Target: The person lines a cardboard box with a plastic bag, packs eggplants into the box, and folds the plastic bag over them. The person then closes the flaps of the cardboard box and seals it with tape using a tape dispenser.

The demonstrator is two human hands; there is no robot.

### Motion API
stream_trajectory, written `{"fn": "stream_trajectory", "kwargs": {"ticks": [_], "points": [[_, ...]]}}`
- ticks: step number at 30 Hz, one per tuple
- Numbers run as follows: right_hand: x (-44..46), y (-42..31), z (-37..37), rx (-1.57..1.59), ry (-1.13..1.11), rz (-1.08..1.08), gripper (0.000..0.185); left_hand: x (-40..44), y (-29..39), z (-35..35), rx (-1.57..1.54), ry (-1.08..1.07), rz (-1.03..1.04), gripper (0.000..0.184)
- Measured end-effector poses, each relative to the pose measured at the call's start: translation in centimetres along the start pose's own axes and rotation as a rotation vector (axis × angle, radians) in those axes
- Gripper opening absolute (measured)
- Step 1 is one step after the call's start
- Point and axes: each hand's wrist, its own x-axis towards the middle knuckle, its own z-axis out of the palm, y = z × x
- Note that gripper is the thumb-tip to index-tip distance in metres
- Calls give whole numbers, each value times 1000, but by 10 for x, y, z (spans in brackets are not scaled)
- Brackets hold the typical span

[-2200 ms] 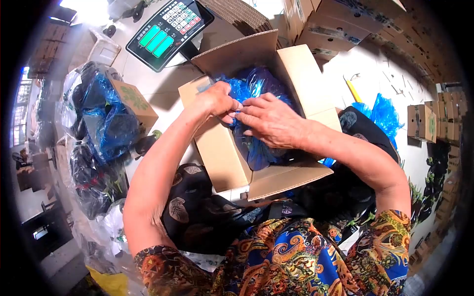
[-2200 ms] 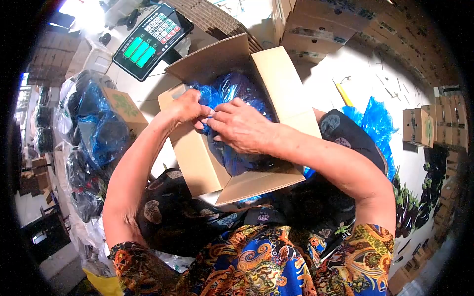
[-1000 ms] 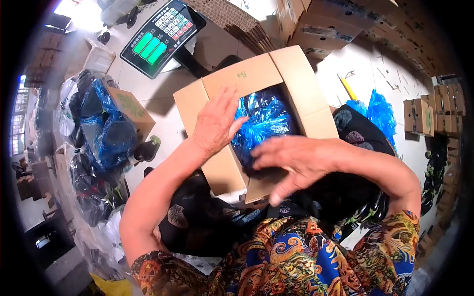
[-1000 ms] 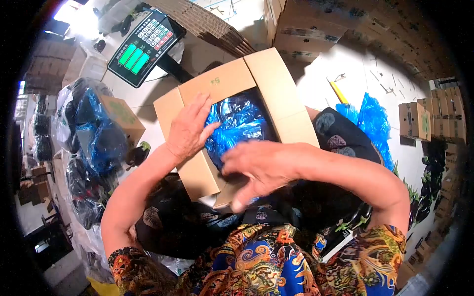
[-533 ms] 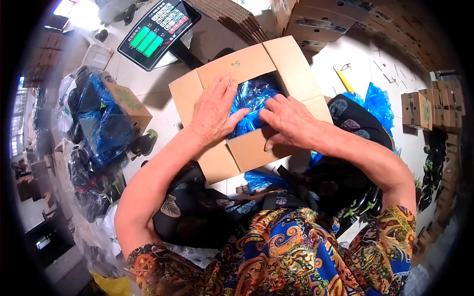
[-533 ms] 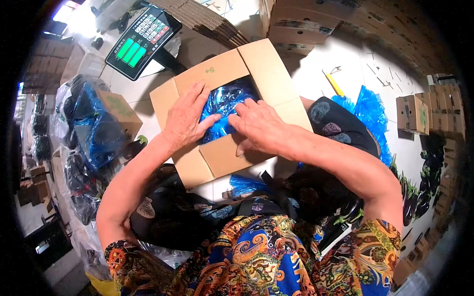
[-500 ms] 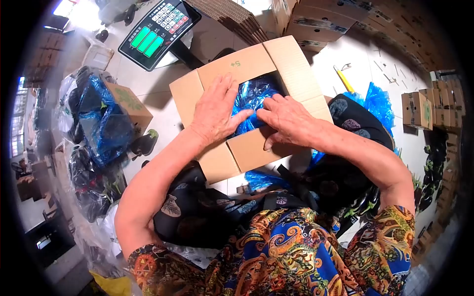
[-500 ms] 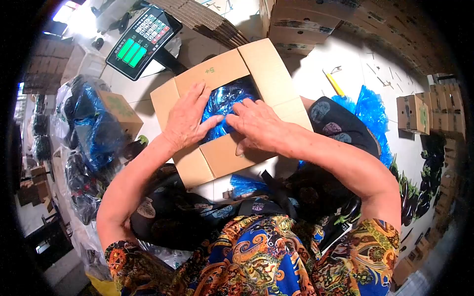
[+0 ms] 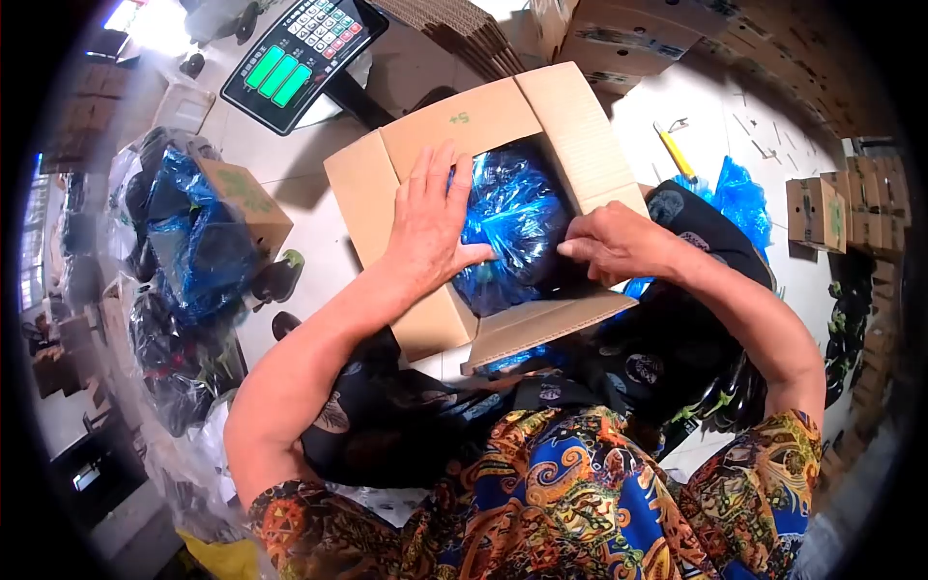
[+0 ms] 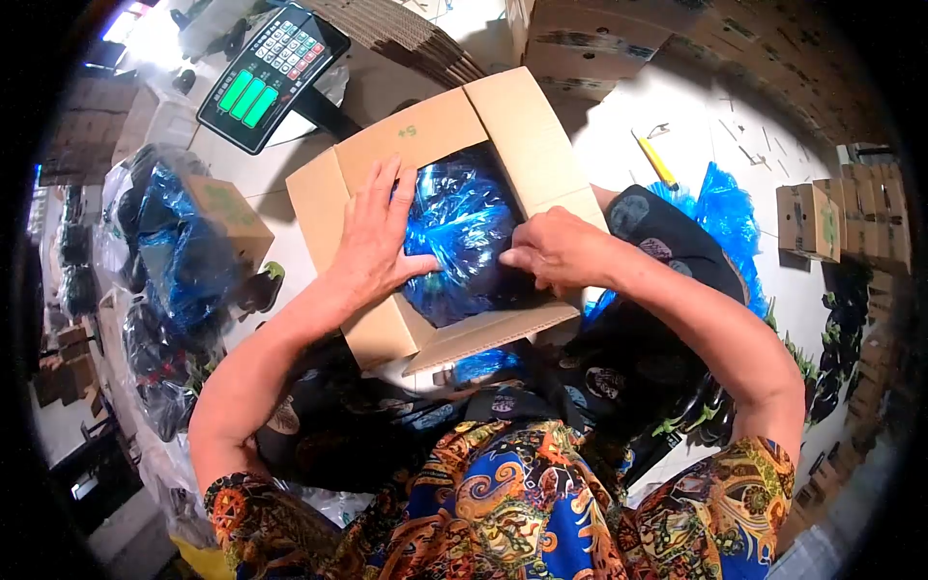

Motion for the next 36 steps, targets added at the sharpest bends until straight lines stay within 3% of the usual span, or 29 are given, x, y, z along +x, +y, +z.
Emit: {"fn": "stream_trajectory", "kwargs": {"ticks": [2,4,8,10,13,16,19,23,27,30,36], "points": [[1,-8,8,-21,63,41,54,-1,1,1,-16,6,-24,118],[0,4,26,-191,186,-96,49,-2,1,0,-25,3,-24,119],[-11,9,37,-44,213,-61,51,0,3,3,-25,-7,-29,114],[-14,3,42,-333,276,-226,49,-1,6,1,-41,-15,-50,109],[16,-12,26,-878,431,-766,65,2,11,11,-42,-11,-24,101],[38,-9,28,-987,358,-825,46,2,8,6,-63,-59,-40,97],[45,-1,30,-1006,375,-929,43,-2,0,7,-63,-33,0,96],[45,-3,27,-1054,232,-869,59,2,-3,5,-84,-97,20,92],[37,-12,19,-1075,110,-818,53,0,-8,1,-66,-122,20,89],[56,6,24,-1097,332,-942,53,3,-6,0,-49,-142,25,88],[45,-9,21,-1055,193,-842,51,0,-8,-1,-37,-146,34,89]]}}
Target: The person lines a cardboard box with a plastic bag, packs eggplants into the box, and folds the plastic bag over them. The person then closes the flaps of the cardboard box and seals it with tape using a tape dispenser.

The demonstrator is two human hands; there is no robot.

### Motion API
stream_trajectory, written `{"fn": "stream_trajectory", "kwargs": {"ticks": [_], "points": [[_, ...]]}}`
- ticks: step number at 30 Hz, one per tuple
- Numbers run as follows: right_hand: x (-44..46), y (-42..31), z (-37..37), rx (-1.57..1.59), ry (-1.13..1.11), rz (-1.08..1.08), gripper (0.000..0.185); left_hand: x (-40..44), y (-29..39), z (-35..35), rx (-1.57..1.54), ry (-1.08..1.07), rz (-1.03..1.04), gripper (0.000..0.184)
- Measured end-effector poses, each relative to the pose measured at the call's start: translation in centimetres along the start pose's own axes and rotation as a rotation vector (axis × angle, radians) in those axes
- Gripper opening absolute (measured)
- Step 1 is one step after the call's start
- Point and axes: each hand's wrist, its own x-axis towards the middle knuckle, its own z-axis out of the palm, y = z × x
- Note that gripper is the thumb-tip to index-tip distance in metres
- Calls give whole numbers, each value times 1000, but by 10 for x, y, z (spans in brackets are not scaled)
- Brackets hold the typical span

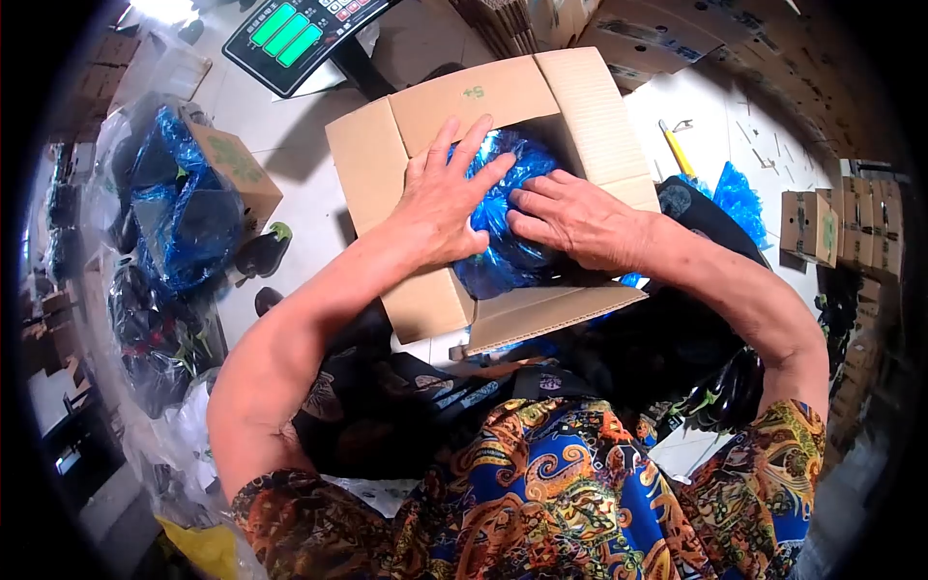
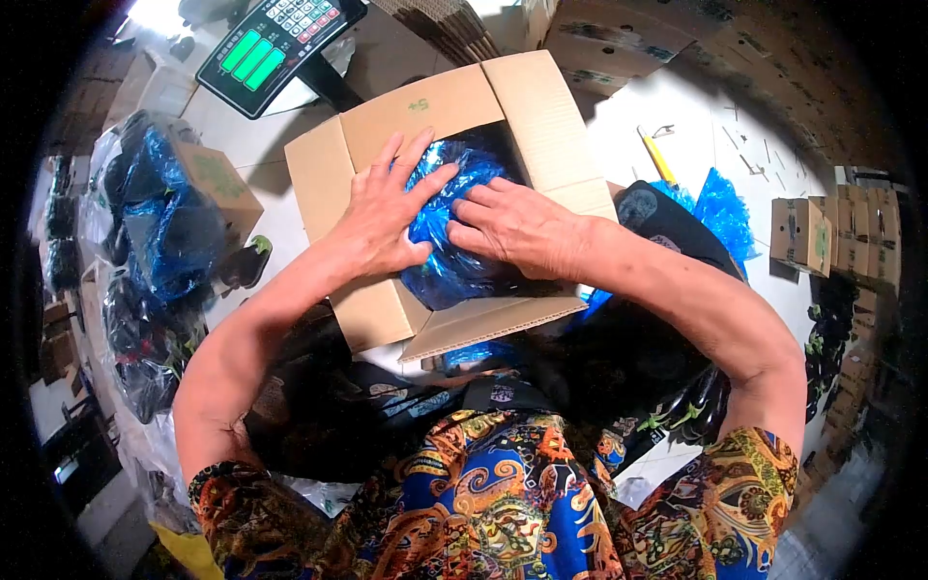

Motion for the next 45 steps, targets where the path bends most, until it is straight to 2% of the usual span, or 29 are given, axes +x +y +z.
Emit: {"fn": "stream_trajectory", "kwargs": {"ticks": [3,6,7,10,12,14,16,22,24,26,28,32,35,40,41,44,45], "points": [[0,2,-5,-10,0,-17,51,3,0,-4,-28,-21,3,88],[-1,2,9,-63,114,-74,42,2,0,-5,-60,-44,-2,85],[-3,-3,9,-83,80,-76,40,3,1,-6,-64,-49,4,85],[-5,-8,14,-135,163,-79,40,3,4,-19,-47,-156,-30,85],[-8,2,2,-83,142,-26,44,2,-1,-12,-47,-88,-13,82],[-7,11,-14,-107,67,91,61,1,-2,-3,-58,-13,-2,79],[-7,16,-6,-76,75,128,63,2,-4,2,-57,-17,5,78],[-7,2,16,-199,211,144,39,2,-1,-5,-53,-8,0,80],[-10,6,1,-281,171,156,37,4,-2,1,-50,-16,4,77],[-14,4,22,-295,281,143,36,5,-2,0,-59,19,15,75],[-16,-2,26,-323,297,95,37,4,6,-3,-18,-22,-23,72],[-15,15,8,-212,192,155,37,7,1,-2,-54,-8,-18,72],[-18,6,15,-136,220,195,45,6,4,-2,-46,-22,-27,72],[-14,0,4,-63,167,113,55,3,1,-6,-75,12,5,69],[-16,-2,5,-31,235,112,57,3,2,-6,-77,43,20,67],[-26,-7,9,172,386,292,53,-4,15,-14,-86,110,101,68],[-30,-13,-1,295,414,406,44,-7,27,-21,-96,110,151,71]]}}
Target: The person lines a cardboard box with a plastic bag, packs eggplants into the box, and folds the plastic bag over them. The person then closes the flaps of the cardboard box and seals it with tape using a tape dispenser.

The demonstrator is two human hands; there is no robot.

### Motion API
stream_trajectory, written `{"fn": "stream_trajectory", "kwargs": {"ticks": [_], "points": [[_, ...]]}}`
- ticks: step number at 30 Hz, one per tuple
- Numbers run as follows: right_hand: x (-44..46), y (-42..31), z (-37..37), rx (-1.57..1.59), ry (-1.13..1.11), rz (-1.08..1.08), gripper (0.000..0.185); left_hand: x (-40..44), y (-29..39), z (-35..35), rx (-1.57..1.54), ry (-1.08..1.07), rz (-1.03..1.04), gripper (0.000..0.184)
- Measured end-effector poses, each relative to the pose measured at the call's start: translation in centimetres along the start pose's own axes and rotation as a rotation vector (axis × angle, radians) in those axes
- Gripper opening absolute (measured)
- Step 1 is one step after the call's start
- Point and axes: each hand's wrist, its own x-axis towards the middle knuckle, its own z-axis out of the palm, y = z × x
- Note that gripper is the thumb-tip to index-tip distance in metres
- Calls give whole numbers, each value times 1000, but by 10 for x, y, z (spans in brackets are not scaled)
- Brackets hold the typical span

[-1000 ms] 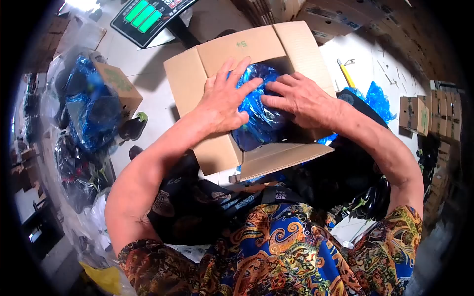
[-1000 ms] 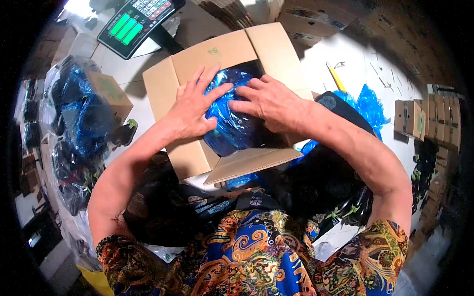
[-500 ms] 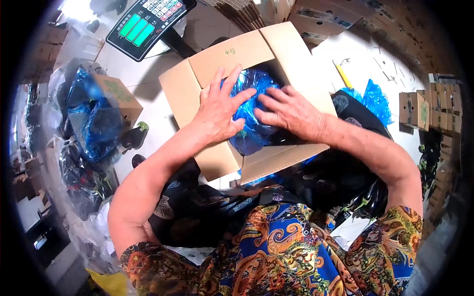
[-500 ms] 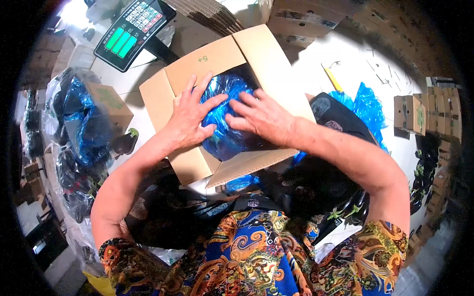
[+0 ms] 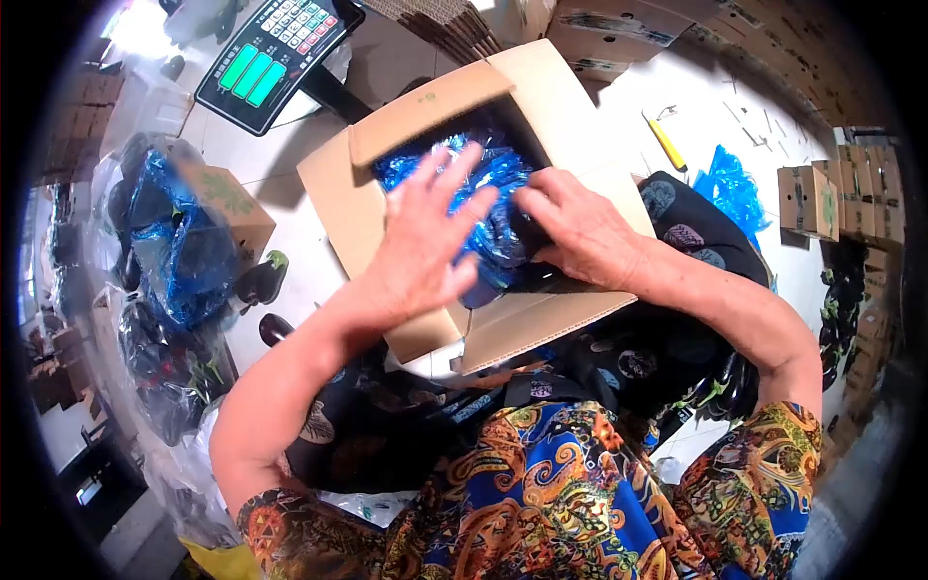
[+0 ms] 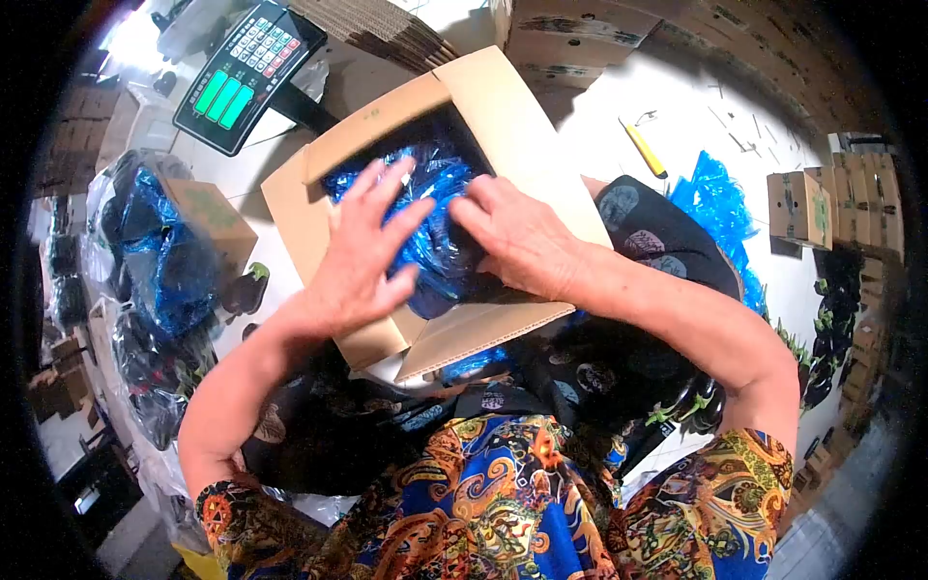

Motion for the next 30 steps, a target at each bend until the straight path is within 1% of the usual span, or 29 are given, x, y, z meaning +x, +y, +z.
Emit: {"fn": "stream_trajectory", "kwargs": {"ticks": [1,2,3,4,5,7,8,9,10,11,12,14,15,16,19,20,21,23,24,27,29,30], "points": [[-2,-2,-3,69,-47,101,44,1,11,-1,-12,-4,49,74],[-4,-3,-4,139,-95,200,45,3,20,4,-14,-34,78,82],[-6,-3,-5,208,-146,296,46,6,28,11,-18,-83,70,87],[-11,0,-3,313,-120,293,34,11,34,22,34,-124,15,88],[-14,0,-1,276,-65,277,32,13,37,34,84,-162,-41,88],[-18,-2,-1,199,43,243,29,23,34,46,186,-92,3,88],[-21,1,-3,232,-57,336,26,27,34,52,230,-74,13,87],[-21,1,-7,213,-156,378,27,33,37,47,274,-57,27,87],[-19,2,-12,194,-254,418,29,38,39,40,141,-218,-86,90],[-19,3,-15,174,-354,459,31,39,38,30,123,-165,-95,86],[-20,4,-16,223,-362,425,41,41,30,26,74,-104,-84,84],[-22,0,-19,302,-365,431,45,44,19,13,29,0,-83,75],[-22,0,-20,341,-369,430,48,43,14,12,-52,39,-83,71],[-22,4,-17,346,-430,449,57,43,10,11,-75,52,-57,71],[-7,-6,-23,859,-490,832,64,39,11,10,-99,60,-27,70],[-1,-8,-22,1074,-423,972,72,39,12,10,-101,59,-20,70],[-3,8,1,1309,-309,998,75,39,13,9,-109,71,-42,67],[-3,6,7,1529,-189,952,78,36,15,7,-121,97,-92,63],[-1,3,7,1528,-187,972,78,34,15,8,-147,103,-113,63],[11,-3,5,1479,-199,1014,79,19,24,23,-157,188,-37,61],[16,0,13,1397,-223,1036,79,17,24,24,-232,143,-53,54],[16,12,28,1382,-217,1080,83,21,18,19,-275,108,-66,53]]}}
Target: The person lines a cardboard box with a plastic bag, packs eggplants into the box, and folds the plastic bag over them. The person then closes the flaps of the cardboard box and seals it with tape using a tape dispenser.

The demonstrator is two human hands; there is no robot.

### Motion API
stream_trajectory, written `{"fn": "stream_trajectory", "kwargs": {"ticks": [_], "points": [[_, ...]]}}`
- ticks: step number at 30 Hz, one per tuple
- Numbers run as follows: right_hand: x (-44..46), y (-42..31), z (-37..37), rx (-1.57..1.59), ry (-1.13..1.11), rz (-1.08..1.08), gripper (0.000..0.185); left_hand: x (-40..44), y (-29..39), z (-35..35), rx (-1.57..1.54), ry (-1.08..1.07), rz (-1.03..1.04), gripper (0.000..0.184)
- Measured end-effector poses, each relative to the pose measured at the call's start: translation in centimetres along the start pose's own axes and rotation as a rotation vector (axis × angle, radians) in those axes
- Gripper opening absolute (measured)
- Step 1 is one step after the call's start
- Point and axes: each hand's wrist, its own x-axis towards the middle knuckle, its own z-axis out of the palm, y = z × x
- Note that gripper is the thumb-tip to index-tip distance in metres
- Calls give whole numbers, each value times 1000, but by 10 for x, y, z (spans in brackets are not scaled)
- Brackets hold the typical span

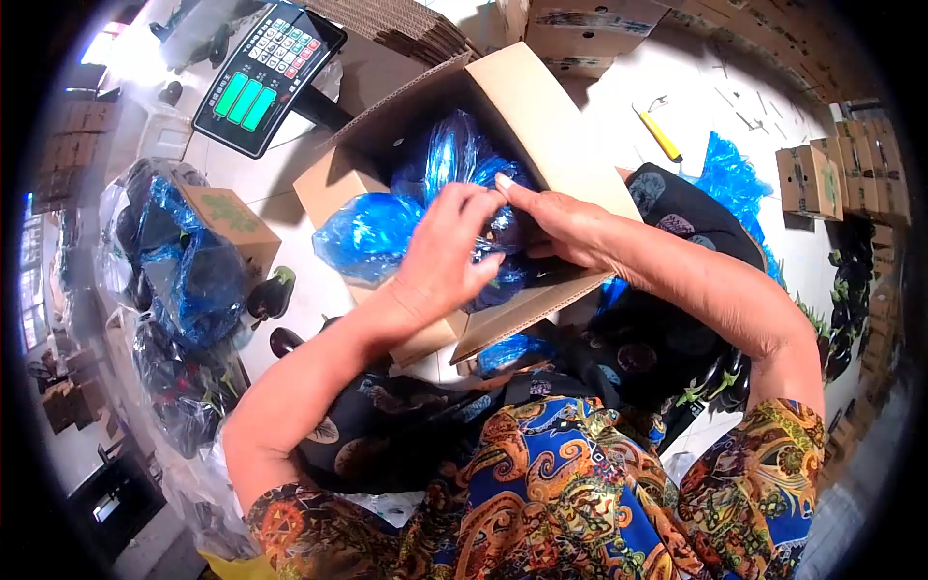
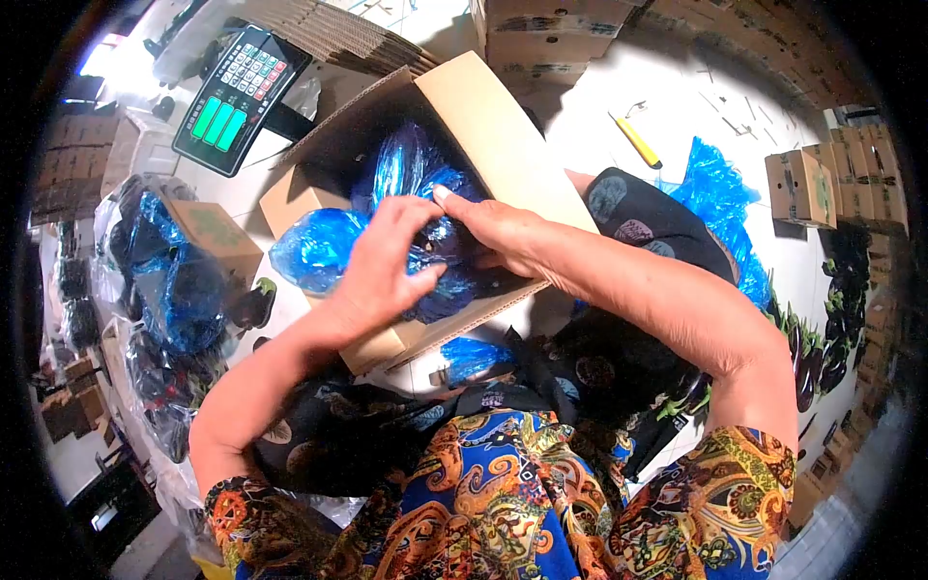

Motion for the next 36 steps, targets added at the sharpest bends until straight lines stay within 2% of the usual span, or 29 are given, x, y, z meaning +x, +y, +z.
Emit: {"fn": "stream_trajectory", "kwargs": {"ticks": [1,2,3,4,5,6,7,9,10,13,15,16,19,20,24,28,31,32,35,36], "points": [[-3,-1,1,1,-16,4,84,4,-4,-7,-41,-34,-21,51],[-6,-4,2,1,-32,7,84,9,-6,-18,-134,-90,-225,46],[-9,-7,4,1,-49,4,85,11,-13,-25,-163,-44,-316,47],[-5,-8,6,1,-20,10,77,16,-23,-24,-14,72,-262,48],[-4,-6,7,-18,-43,-10,79,19,-38,-18,133,188,-213,50],[-5,-6,6,-42,-65,-33,80,24,-56,-11,196,162,-292,56],[-7,-7,5,-69,-86,-56,82,33,-62,-7,136,49,-458,72],[-11,-9,3,-124,-82,-27,80,38,-61,5,105,-27,-614,90],[-9,-5,1,-142,-69,-33,79,41,-60,8,176,-19,-624,100],[-14,-7,7,-172,-11,-14,78,36,-53,-2,96,-56,-710,101],[-21,-10,14,-226,96,-33,80,31,-53,-8,15,-47,-736,102],[-18,-12,10,-241,44,-32,88,30,-52,-10,19,-52,-744,101],[-24,-25,16,-240,33,-10,88,28,-42,-20,28,-84,-733,102],[-25,-30,18,-144,29,17,92,28,-37,-25,31,-98,-721,103],[2,-12,10,-193,58,-24,94,28,-31,-39,-4,-163,-738,110],[14,-1,6,-369,144,-78,93,32,-37,-47,-4,-256,-770,114],[18,0,9,-518,231,-158,97,26,-54,-29,91,-140,-640,111],[17,-2,10,-517,222,-126,98,25,-57,-21,109,-75,-581,106],[8,-13,16,-554,214,-86,101,35,-56,-25,155,-190,-686,105],[7,-11,16,-581,229,-112,103,32,-55,-27,208,-151,-629,98]]}}
